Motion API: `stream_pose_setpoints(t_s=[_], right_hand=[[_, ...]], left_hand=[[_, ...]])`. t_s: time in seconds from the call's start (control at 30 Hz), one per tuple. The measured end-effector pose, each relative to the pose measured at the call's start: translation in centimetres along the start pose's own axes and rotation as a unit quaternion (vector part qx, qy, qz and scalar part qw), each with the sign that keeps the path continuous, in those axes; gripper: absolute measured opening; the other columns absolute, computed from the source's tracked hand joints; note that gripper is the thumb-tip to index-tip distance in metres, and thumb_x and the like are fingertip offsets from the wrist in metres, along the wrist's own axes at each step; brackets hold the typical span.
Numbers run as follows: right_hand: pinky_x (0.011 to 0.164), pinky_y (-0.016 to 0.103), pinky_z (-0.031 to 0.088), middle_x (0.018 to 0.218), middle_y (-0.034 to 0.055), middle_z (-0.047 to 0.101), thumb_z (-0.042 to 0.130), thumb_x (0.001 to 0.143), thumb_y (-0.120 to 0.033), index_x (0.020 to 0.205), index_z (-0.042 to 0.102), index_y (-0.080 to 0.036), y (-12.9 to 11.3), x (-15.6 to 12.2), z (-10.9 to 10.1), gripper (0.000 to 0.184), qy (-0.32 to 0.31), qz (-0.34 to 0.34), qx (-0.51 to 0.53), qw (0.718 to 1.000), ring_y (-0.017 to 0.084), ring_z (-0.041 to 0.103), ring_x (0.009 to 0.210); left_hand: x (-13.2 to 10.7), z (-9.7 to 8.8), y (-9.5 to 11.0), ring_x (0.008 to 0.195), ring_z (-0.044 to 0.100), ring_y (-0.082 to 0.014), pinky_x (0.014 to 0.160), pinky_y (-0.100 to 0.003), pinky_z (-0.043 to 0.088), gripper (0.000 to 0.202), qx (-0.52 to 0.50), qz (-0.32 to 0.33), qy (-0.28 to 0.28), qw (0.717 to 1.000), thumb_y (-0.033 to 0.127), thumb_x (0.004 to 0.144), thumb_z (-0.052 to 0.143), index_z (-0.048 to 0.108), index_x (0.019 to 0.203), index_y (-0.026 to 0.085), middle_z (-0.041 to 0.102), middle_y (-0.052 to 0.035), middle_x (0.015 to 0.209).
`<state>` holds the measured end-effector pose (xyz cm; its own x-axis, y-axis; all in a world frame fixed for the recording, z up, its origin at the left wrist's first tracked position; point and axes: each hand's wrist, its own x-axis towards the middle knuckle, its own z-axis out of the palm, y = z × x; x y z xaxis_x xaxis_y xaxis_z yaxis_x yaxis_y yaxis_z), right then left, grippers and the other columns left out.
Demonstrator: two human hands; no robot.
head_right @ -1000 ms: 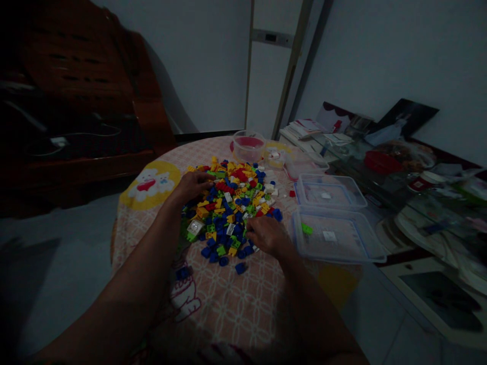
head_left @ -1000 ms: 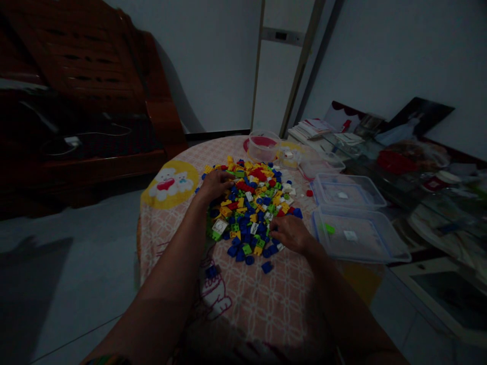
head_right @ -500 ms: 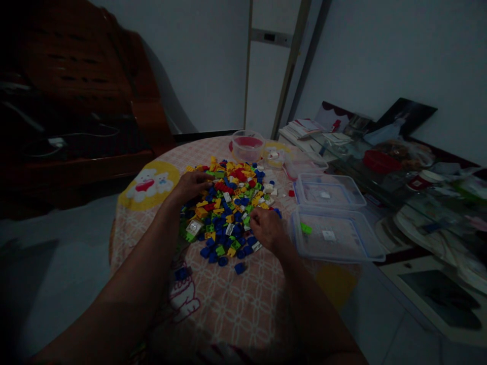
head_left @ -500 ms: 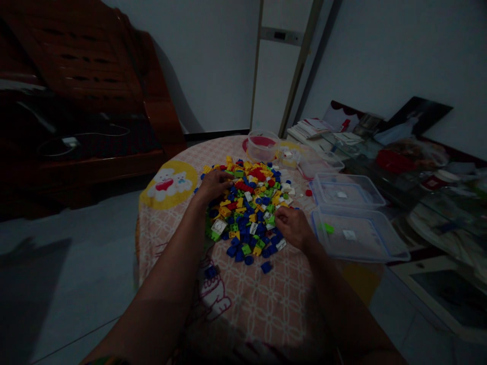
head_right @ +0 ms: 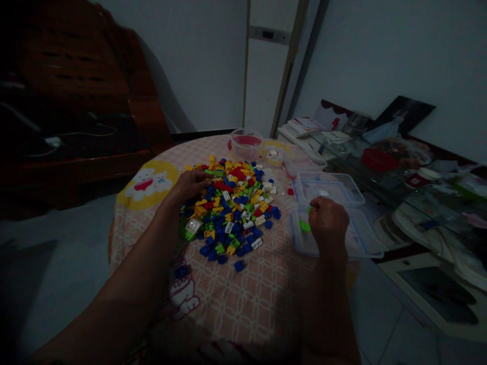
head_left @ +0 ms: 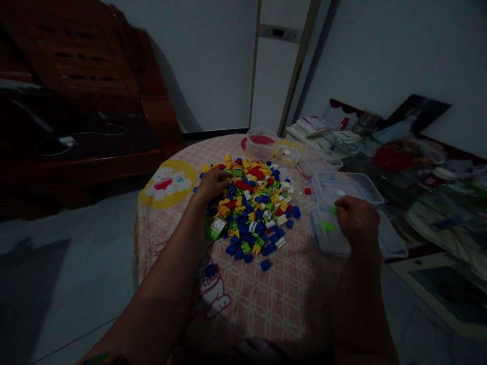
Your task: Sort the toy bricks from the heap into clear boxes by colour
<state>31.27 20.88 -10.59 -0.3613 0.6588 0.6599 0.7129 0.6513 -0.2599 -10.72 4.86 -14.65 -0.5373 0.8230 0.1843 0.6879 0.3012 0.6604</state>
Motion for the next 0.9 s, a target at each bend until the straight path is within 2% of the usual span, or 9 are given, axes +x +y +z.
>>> stream_pose_setpoints(t_s=[0.1,0.27,0.37,0.47,0.53,0.63,0.73,0.8,0.9], right_hand=[[0.079,0.041,0.055,0.084,0.011,0.079,0.057,0.083,-0.023,0.085,0.081,-0.022,-0.7,0.0,0.4,0.024,-0.005,-0.011,0.027,1.0,0.027,0.07,0.074],[0.085,0.038,0.059,0.097,0.0111,0.084,0.059,0.096,-0.024,0.096,0.083,-0.021,-5.8,-0.7,2.7,0.025,-0.101,-0.099,0.176,0.974,0.027,0.077,0.089],[0.088,0.037,0.058,0.098,0.0109,0.083,0.06,0.097,-0.017,0.097,0.083,-0.022,-8.2,-1.9,4.9,0.024,-0.174,-0.122,0.171,0.962,0.026,0.076,0.092],[0.092,0.038,0.058,0.103,0.0119,0.082,0.06,0.099,-0.013,0.101,0.083,-0.022,-9.5,-3.2,7.0,0.024,-0.224,-0.132,0.131,0.957,0.027,0.075,0.097],[0.1,0.041,0.058,0.117,0.0148,0.081,0.058,0.102,-0.013,0.108,0.083,-0.021,-9.9,-3.9,8.1,0.028,-0.228,-0.139,0.118,0.956,0.029,0.074,0.109],[0.118,0.05,0.053,0.144,0.0182,0.073,0.052,0.104,-0.012,0.13,0.08,-0.02,-10.2,-4.5,9.6,0.039,-0.213,-0.139,0.12,0.96,0.033,0.067,0.134],[0.126,0.058,0.047,0.157,0.0193,0.066,0.05,0.104,-0.012,0.149,0.071,-0.019,-10.1,-4.9,10.9,0.05,-0.198,-0.127,0.134,0.963,0.036,0.06,0.146],[0.127,0.06,0.046,0.16,0.0206,0.064,0.053,0.105,-0.015,0.152,0.069,-0.018,-9.8,-5.1,11.6,0.05,-0.192,-0.12,0.146,0.963,0.037,0.058,0.148],[0.127,0.061,0.046,0.159,0.021,0.065,0.059,0.103,-0.019,0.146,0.073,-0.019,-9.3,-5.2,12.3,0.044,-0.179,-0.109,0.174,0.962,0.037,0.058,0.149]], left_hand=[[0.1,0.0,-0.2,0.092,0.07,-0.0269,0.086,-0.037,0.054,0.045,0.004,0.009,-0.002,1.0,0.048,0.088,0.072,0.089,0.119,0.02,0.079,-0.0085,0.099],[0.3,0.1,-0.5,0.091,0.07,-0.0266,0.087,-0.037,0.054,0.046,0.012,0.012,0.003,1.0,0.049,0.087,0.072,0.089,0.118,0.019,0.077,-0.0079,0.096],[0.4,0.3,-0.6,0.09,0.069,-0.0261,0.087,-0.037,0.054,0.046,0.003,0.01,0.003,1.0,0.048,0.087,0.072,0.089,0.118,0.018,0.077,-0.0079,0.096],[0.3,0.3,-0.6,0.089,0.069,-0.0259,0.087,-0.037,0.054,0.045,-0.008,0.007,0.003,1.0,0.048,0.087,0.074,0.089,0.117,0.019,0.076,-0.0071,0.094],[0.3,0.3,-0.6,0.089,0.069,-0.0263,0.086,-0.037,0.053,0.044,-0.015,0.006,0.005,1.0,0.049,0.088,0.075,0.09,0.117,0.02,0.075,-0.0069,0.092],[0.4,0.4,-0.6,0.09,0.068,-0.0268,0.086,-0.037,0.052,0.043,-0.017,0.002,0.008,1.0,0.048,0.088,0.076,0.09,0.116,0.019,0.074,-0.0071,0.091],[0.5,0.5,-0.8,0.089,0.068,-0.0263,0.086,-0.037,0.052,0.043,-0.007,0.008,0.01,1.0,0.046,0.088,0.074,0.09,0.117,0.02,0.074,-0.007,0.091],[0.6,0.6,-0.8,0.087,0.068,-0.0257,0.086,-0.037,0.052,0.044,-0.001,0.012,0.007,1.0,0.045,0.087,0.072,0.089,0.118,0.02,0.075,-0.0068,0.091],[0.7,0.5,-0.9,0.087,0.068,-0.0253,0.086,-0.037,0.053,0.046,0.002,0.012,0.004,1.0,0.045,0.087,0.07,0.089,0.12,0.019,0.075,-0.0073,0.093]])
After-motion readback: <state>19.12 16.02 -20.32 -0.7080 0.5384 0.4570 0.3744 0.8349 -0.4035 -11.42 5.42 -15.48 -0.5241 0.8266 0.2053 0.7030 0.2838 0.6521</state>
